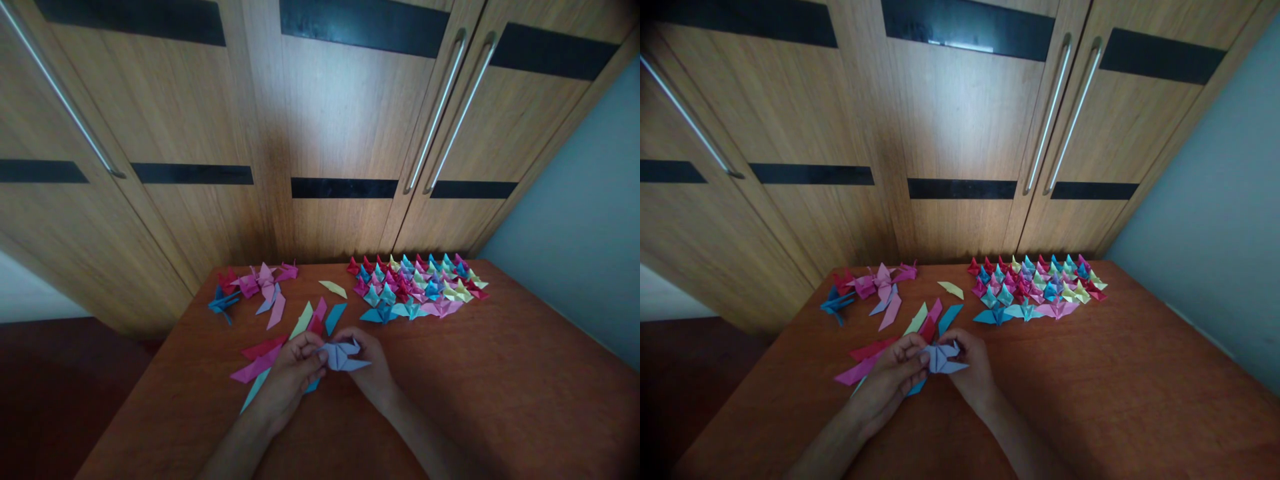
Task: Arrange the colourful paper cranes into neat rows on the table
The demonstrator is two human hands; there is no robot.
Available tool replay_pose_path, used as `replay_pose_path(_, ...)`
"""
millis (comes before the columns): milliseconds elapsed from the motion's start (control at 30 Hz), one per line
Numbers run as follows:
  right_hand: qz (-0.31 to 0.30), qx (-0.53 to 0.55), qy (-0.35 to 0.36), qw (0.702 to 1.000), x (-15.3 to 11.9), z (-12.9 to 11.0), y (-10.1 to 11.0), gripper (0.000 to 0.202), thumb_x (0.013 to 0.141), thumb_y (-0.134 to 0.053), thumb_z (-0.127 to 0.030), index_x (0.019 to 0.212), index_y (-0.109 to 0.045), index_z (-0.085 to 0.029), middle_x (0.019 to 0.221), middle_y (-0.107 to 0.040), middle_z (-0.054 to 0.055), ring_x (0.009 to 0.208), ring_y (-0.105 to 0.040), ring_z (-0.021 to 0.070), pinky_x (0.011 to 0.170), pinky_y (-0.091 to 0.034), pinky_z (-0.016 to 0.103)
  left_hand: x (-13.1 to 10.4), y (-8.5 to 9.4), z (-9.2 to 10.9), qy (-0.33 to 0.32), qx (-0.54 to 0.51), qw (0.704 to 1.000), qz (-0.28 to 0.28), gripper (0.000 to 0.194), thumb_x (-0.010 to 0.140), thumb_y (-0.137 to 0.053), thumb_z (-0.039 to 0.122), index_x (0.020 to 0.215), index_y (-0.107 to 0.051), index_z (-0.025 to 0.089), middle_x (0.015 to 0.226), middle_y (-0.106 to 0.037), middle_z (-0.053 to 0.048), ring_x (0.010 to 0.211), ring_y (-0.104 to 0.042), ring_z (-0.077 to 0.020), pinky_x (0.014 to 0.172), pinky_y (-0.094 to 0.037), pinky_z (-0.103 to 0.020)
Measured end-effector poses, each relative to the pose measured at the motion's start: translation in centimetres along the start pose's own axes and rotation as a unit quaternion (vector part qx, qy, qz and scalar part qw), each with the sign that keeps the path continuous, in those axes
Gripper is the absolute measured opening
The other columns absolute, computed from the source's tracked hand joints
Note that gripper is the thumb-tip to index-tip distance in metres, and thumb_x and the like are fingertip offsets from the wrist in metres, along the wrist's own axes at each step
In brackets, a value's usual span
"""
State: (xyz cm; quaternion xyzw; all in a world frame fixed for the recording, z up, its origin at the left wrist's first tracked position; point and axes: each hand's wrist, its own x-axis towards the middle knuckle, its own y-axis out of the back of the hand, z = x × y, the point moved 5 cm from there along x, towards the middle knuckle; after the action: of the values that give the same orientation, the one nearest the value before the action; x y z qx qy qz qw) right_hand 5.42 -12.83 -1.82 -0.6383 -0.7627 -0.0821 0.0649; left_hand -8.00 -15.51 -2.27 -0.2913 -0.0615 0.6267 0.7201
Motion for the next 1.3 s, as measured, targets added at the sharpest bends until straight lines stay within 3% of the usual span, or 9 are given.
replay_pose_path(133, -0.006, -0.034, -0.002, 0.999, 0.3, 0.2, 0.3, 0.012, 0.069, -0.062, -0.018, 0.081, -0.064, -0.020, 0.077, -0.065, 0.001, 0.069, -0.060, 0.0157, 0.059, -0.046, 0.023, 0.3, 0.6, 0.1, -0.007, -0.002, 1.000, 0.020, 0.017, 0.071, -0.075, 0.018, 0.077, -0.060, 0.017, 0.073, -0.064, 0.001, 0.066, -0.059, -0.0078, 0.061, -0.047, -0.016)
replay_pose_path(267, 0.075, -0.087, 0.021, 0.993, 0.8, 0.3, 1.9, 0.019, 0.082, -0.054, -0.027, 0.097, -0.062, -0.021, 0.093, -0.066, 0.005, 0.082, -0.062, 0.0184, 0.068, -0.049, 0.028, 0.6, 1.7, 0.6, -0.026, -0.016, 0.997, 0.070, 0.019, 0.069, -0.076, 0.019, 0.078, -0.060, 0.017, 0.078, -0.066, 0.000, 0.071, -0.062, -0.0096, 0.064, -0.049, -0.018)
replay_pose_path(367, 0.145, -0.135, 0.066, 0.978, 0.8, -0.3, 3.0, 0.019, 0.083, -0.054, -0.026, 0.101, -0.059, -0.021, 0.099, -0.063, 0.006, 0.089, -0.059, 0.0188, 0.076, -0.049, 0.031, 0.6, 2.5, 1.2, -0.048, -0.026, 0.992, 0.112, 0.019, 0.068, -0.077, 0.019, 0.078, -0.060, 0.017, 0.080, -0.066, 0.000, 0.073, -0.063, -0.0099, 0.066, -0.051, -0.019)
replay_pose_path(500, 0.159, -0.171, 0.117, 0.965, 0.1, -1.7, 2.8, 0.012, 0.084, -0.054, -0.024, 0.096, -0.057, -0.021, 0.091, -0.059, 0.004, 0.080, -0.057, 0.0161, 0.069, -0.047, 0.027, 0.5, 2.9, 1.4, -0.064, -0.035, 0.987, 0.144, 0.018, 0.069, -0.076, 0.018, 0.078, -0.060, 0.018, 0.080, -0.067, 0.000, 0.074, -0.063, -0.0105, 0.069, -0.052, -0.021)
replay_pose_path(633, 0.065, -0.204, 0.162, 0.963, -0.7, -2.6, 1.1, 0.006, 0.083, -0.058, -0.026, 0.086, -0.058, -0.021, 0.078, -0.058, 0.001, 0.070, -0.054, 0.0141, 0.063, -0.044, 0.025, 0.4, 2.5, 1.4, -0.073, -0.048, 0.988, 0.129, 0.018, 0.068, -0.077, 0.019, 0.076, -0.061, 0.017, 0.078, -0.068, 0.000, 0.073, -0.064, -0.0107, 0.071, -0.053, -0.022)
replay_pose_path(733, 0.031, -0.228, 0.166, 0.959, -0.7, -2.7, 0.5, 0.006, 0.082, -0.060, -0.027, 0.083, -0.060, -0.021, 0.077, -0.060, 0.001, 0.068, -0.055, 0.0140, 0.061, -0.044, 0.024, 0.4, 2.2, 1.2, -0.062, -0.056, 0.991, 0.109, 0.019, 0.067, -0.078, 0.020, 0.075, -0.062, 0.016, 0.078, -0.068, 0.000, 0.072, -0.064, -0.0102, 0.072, -0.053, -0.022)
replay_pose_path(933, 0.072, -0.243, 0.135, 0.958, -0.3, -2.1, 1.2, 0.012, 0.086, -0.053, -0.026, 0.087, -0.064, -0.022, 0.075, -0.062, 0.002, 0.065, -0.055, 0.0146, 0.060, -0.044, 0.025, 0.2, 1.2, 0.7, -0.030, -0.030, 0.997, 0.058, 0.017, 0.070, -0.075, 0.022, 0.079, -0.061, 0.018, 0.082, -0.069, -0.001, 0.081, -0.066, -0.0139, 0.076, -0.051, -0.024)
replay_pose_path(1133, 0.133, -0.254, 0.123, 0.950, 0.1, -2.2, 2.6, 0.017, 0.086, -0.053, -0.032, 0.079, -0.063, -0.021, 0.071, -0.061, 0.002, 0.063, -0.055, 0.0146, 0.058, -0.043, 0.024, 0.1, 1.3, 1.7, -0.044, -0.039, 0.996, 0.061, 0.017, 0.080, -0.064, 0.034, 0.087, -0.062, 0.018, 0.097, -0.071, -0.006, 0.089, -0.067, -0.0184, 0.079, -0.050, -0.029)
replay_pose_path(1300, 0.178, -0.302, 0.146, 0.925, 0.5, -2.9, 4.3, 0.022, 0.087, -0.052, -0.034, 0.072, -0.060, -0.021, 0.065, -0.058, 0.000, 0.057, -0.052, 0.0134, 0.056, -0.042, 0.024, 0.2, 1.4, 2.0, -0.044, -0.033, 0.997, 0.052, 0.020, 0.081, -0.062, 0.036, 0.087, -0.062, 0.016, 0.101, -0.072, -0.011, 0.092, -0.068, -0.0224, 0.080, -0.049, -0.032)
